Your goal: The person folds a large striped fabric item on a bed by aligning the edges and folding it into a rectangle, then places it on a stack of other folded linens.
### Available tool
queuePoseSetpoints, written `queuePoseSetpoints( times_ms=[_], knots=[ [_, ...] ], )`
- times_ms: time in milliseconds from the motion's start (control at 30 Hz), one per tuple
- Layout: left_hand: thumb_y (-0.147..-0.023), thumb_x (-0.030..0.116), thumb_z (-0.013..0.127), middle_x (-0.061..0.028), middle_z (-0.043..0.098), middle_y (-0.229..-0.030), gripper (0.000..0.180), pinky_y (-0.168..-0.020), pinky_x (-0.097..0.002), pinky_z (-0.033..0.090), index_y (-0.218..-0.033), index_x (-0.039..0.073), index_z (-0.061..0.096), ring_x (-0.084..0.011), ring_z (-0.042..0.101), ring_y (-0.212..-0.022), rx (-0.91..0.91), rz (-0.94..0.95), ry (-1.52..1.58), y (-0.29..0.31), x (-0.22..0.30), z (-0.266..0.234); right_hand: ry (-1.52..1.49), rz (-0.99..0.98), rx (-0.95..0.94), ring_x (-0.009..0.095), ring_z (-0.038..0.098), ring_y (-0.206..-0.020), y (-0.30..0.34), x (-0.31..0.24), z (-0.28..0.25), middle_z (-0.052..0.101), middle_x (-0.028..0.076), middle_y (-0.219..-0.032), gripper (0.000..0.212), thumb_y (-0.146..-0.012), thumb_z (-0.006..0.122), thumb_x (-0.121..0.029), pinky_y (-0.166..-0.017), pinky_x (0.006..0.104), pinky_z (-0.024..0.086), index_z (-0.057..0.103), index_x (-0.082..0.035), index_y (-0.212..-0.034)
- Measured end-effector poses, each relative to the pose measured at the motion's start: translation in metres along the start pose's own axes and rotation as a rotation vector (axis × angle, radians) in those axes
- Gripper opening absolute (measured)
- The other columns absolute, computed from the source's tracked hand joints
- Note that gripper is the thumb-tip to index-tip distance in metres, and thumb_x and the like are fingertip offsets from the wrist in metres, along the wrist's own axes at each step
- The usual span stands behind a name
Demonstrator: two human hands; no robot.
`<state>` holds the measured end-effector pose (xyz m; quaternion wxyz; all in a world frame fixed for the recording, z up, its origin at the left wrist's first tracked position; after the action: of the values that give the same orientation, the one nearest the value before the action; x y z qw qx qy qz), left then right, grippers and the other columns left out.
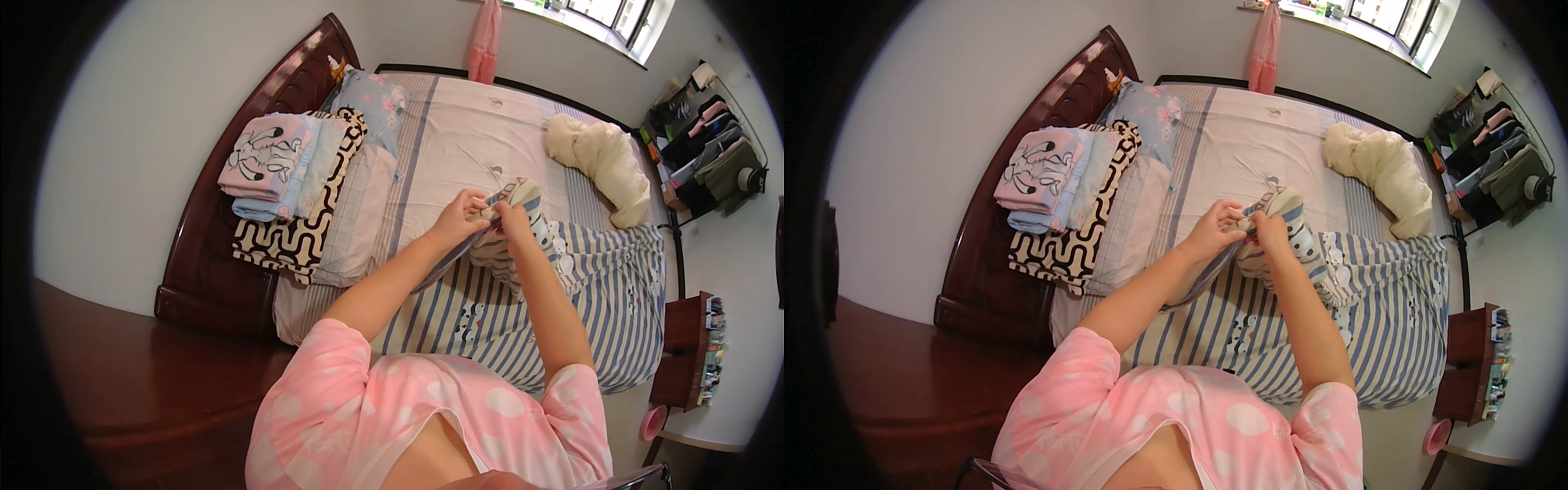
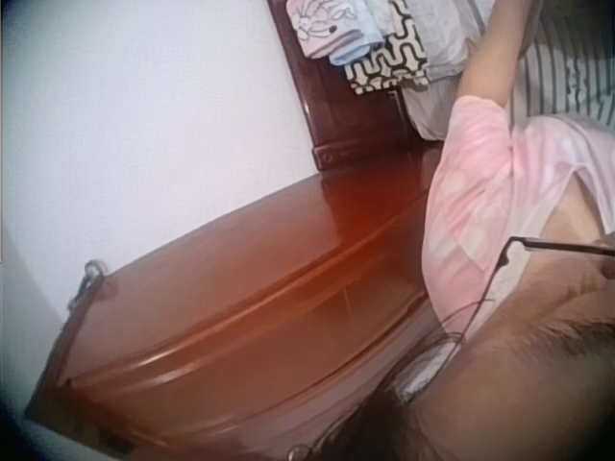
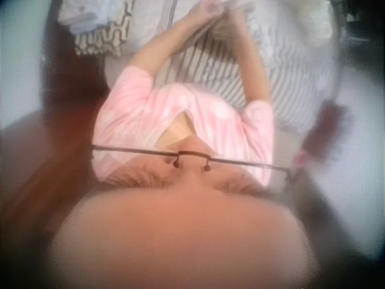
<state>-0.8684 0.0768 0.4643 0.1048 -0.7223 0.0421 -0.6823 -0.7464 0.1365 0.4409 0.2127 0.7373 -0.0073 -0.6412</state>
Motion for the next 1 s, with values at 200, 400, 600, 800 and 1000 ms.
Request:
queuePoseSetpoints(
  times_ms=[200,400,600,800,1000],
  knots=[
    [-0.069,0.018,0.072,-0.0137,0.050,-0.114,0.060,-0.094,-0.0325,0.038,-0.119,0.003,0.041,-0.0250,0.049,-0.107,0.253,-0.144,-0.230,0.056,-0.092,-0.076,-0.301,-0.053,0.064,0.016,0.053,-0.047,-0.033,-0.016,-0.024,0.057,0.009,-0.063,0.022,-0.081,0.045,-0.018,-0.042,0.0269,0.045,0.055,0.001,-0.074],
    [-0.069,0.020,0.072,-0.0158,0.045,-0.120,0.062,-0.094,-0.0373,0.039,-0.121,0.005,0.042,-0.0311,0.047,-0.109,0.254,-0.181,-0.772,0.104,-0.181,-0.079,-0.439,-0.195,0.091,0.016,0.053,-0.048,-0.039,-0.062,-0.037,0.058,0.008,-0.066,0.020,-0.084,0.045,-0.019,-0.045,0.0261,0.045,0.055,-0.002,-0.079],
    [-0.078,0.009,0.057,-0.0128,0.042,-0.122,0.046,-0.085,-0.0403,0.043,-0.121,0.012,0.042,-0.0337,0.052,-0.100,0.285,-0.348,-0.712,0.075,-0.227,-0.097,-0.488,-0.294,0.126,0.015,0.055,-0.056,-0.036,-0.076,-0.072,0.059,0.005,-0.072,0.015,-0.085,0.048,-0.018,-0.045,0.0265,0.043,0.054,-0.004,-0.084],
    [-0.079,0.006,0.052,-0.0146,0.052,-0.111,0.033,-0.074,-0.0416,0.047,-0.112,0.010,0.049,-0.0345,0.055,-0.095,0.392,-0.317,-0.731,0.085,-0.258,-0.146,-0.405,-0.199,0.282,0.017,0.057,-0.058,-0.096,-0.045,-0.087,0.059,0.007,-0.074,0.019,-0.087,0.047,-0.020,-0.048,0.0278,0.047,0.055,-0.003,-0.086],
    [-0.081,0.013,0.053,-0.0180,0.060,-0.094,0.027,-0.075,-0.0430,0.046,-0.107,0.008,0.051,-0.0349,0.057,-0.090,0.241,-0.424,-0.759,0.083,-0.283,-0.197,-0.255,-0.060,0.259,0.018,0.061,-0.059,-0.234,0.013,-0.021,0.058,0.011,-0.073,0.026,-0.087,0.049,-0.025,-0.046,0.0254,0.050,0.055,0.000,-0.085]
  ],
)
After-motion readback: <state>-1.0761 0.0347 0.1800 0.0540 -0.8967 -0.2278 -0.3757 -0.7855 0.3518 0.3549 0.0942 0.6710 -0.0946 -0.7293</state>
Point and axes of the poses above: each hand's wrist, its own y-axis away from the middle knuckle, its own z-axis out of the palm, x = y × z, the point moved 8 cm from there along -y, towards the middle knuckle
